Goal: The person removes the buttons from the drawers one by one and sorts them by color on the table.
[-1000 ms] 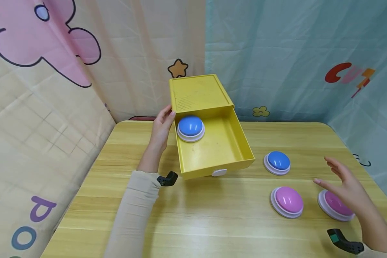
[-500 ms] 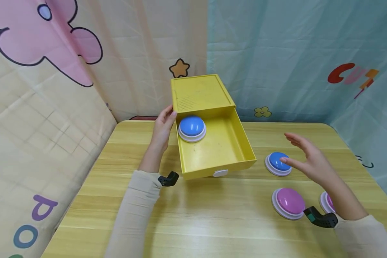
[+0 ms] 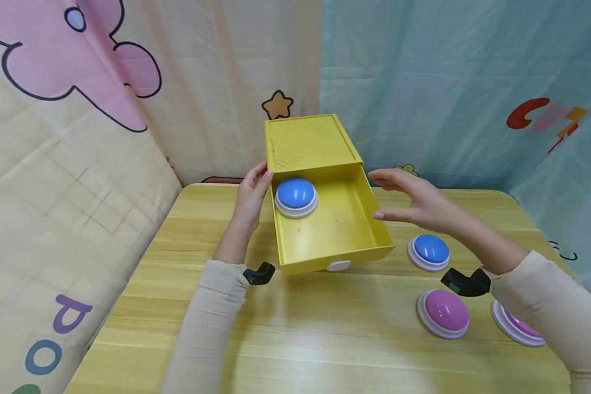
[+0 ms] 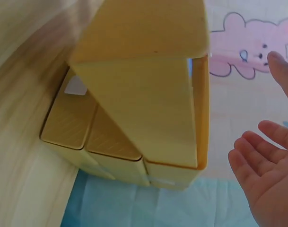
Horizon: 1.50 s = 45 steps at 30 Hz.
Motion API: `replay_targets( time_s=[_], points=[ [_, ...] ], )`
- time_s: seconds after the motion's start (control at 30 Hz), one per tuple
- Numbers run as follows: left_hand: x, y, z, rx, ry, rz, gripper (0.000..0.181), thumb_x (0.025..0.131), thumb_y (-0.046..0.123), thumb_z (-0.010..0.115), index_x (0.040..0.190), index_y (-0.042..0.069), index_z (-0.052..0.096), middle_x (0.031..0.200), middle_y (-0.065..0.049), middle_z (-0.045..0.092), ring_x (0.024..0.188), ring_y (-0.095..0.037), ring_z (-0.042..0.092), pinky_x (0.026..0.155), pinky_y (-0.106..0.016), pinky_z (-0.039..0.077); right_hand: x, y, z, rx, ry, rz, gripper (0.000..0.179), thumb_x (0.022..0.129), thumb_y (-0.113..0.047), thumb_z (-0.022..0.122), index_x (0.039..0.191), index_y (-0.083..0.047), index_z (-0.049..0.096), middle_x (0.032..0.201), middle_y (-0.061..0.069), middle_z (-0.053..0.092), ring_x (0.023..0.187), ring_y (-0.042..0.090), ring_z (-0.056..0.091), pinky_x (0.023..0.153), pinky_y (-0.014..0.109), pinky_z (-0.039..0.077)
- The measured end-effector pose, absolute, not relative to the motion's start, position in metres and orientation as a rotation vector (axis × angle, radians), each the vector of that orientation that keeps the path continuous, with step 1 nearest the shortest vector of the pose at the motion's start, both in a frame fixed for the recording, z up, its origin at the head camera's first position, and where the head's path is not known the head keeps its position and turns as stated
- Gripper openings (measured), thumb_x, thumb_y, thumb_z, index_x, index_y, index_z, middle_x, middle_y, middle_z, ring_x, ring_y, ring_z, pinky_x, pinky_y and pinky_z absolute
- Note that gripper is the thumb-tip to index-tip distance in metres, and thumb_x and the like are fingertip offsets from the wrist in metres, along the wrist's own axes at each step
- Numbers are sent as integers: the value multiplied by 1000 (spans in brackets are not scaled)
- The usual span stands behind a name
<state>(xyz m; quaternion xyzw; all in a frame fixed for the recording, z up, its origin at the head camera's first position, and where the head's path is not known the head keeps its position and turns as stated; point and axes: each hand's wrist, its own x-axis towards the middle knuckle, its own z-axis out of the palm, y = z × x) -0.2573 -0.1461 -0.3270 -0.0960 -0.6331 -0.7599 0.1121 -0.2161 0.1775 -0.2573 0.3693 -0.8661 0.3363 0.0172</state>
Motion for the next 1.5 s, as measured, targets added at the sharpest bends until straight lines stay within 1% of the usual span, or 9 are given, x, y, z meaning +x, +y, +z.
replay_targets(
  time_s=[0.17, 0.3, 0.43, 0.57, 0.77, 0.97, 1.13, 1.27, 1.5],
  points=[
    [-257, -148, -327, -270, -1862, -2227, 49, 93, 18, 49, 136, -1, 34, 134, -12, 38, 122, -17, 37, 99, -27, 31, -233, 147, -240, 1223, -2755, 1064, 63, 79, -23, 70, 131, -1, 41, 130, 13, 44, 117, 28, 42, 97, 44, 32],
    [-256, -149, -326, -261, -1864, -2230, 50, 93, 19, 50, 136, -1, 33, 135, -12, 38, 122, -16, 37, 99, -26, 31, -245, 122, -231, 1302, -2782, 1030, 63, 79, -26, 70, 130, 0, 42, 128, 14, 46, 115, 28, 44, 98, 42, 32],
    [-255, -149, -326, -259, -1869, -2232, 50, 93, 19, 50, 136, -1, 33, 135, -11, 38, 123, -16, 36, 99, -26, 30, -253, 103, -225, 1359, -2818, 995, 64, 78, -30, 70, 128, 0, 45, 127, 13, 48, 115, 26, 45, 98, 38, 34],
    [-255, -149, -326, -259, -1875, -2227, 50, 93, 20, 50, 136, -1, 34, 135, -11, 38, 123, -16, 36, 99, -26, 30, -259, 88, -223, 1398, -2860, 982, 63, 77, -30, 71, 126, 1, 47, 125, 12, 50, 113, 24, 47, 96, 35, 36],
    [-257, -148, -328, -248, -1892, -2221, 51, 93, 20, 50, 136, -1, 33, 135, -12, 38, 122, -17, 37, 99, -26, 31, -268, 73, -228, 1429, -2915, 938, 65, 76, -34, 72, 126, 1, 48, 123, 12, 52, 112, 23, 49, 95, 33, 38],
    [-257, -147, -328, -242, -1888, -2227, 50, 93, 20, 50, 136, -1, 34, 134, -12, 39, 121, -17, 38, 99, -27, 31, -275, 63, -233, 1469, -2963, 914, 69, 75, -34, 73, 127, 3, 46, 125, 15, 50, 114, 25, 48, 95, 35, 37],
    [-257, -146, -327, -252, -1894, -2215, 50, 93, 21, 50, 136, 0, 35, 134, -11, 39, 121, -16, 38, 100, -27, 30, -279, 57, -239, 1472, -3029, 783, 74, 75, -36, 72, 132, 1, 42, 131, 13, 46, 117, 22, 44, 98, 33, 34],
    [-257, -146, -327, -262, -1902, -2213, 50, 93, 22, 50, 136, 0, 34, 135, -11, 39, 122, -16, 37, 100, -27, 30, -283, 54, -246, 1464, -3074, 687, 79, 74, -39, 72, 136, -3, 37, 134, 10, 41, 117, 20, 41, 99, 33, 32],
    [-257, -146, -327, -256, -1905, -2218, 51, 93, 22, 50, 136, 0, 34, 135, -10, 38, 122, -15, 36, 100, -27, 30, -289, 51, -261, 1474, -3037, 773, 81, 73, -36, 74, 137, -4, 34, 135, 10, 38, 117, 20, 38, 100, 34, 29]
  ],
)
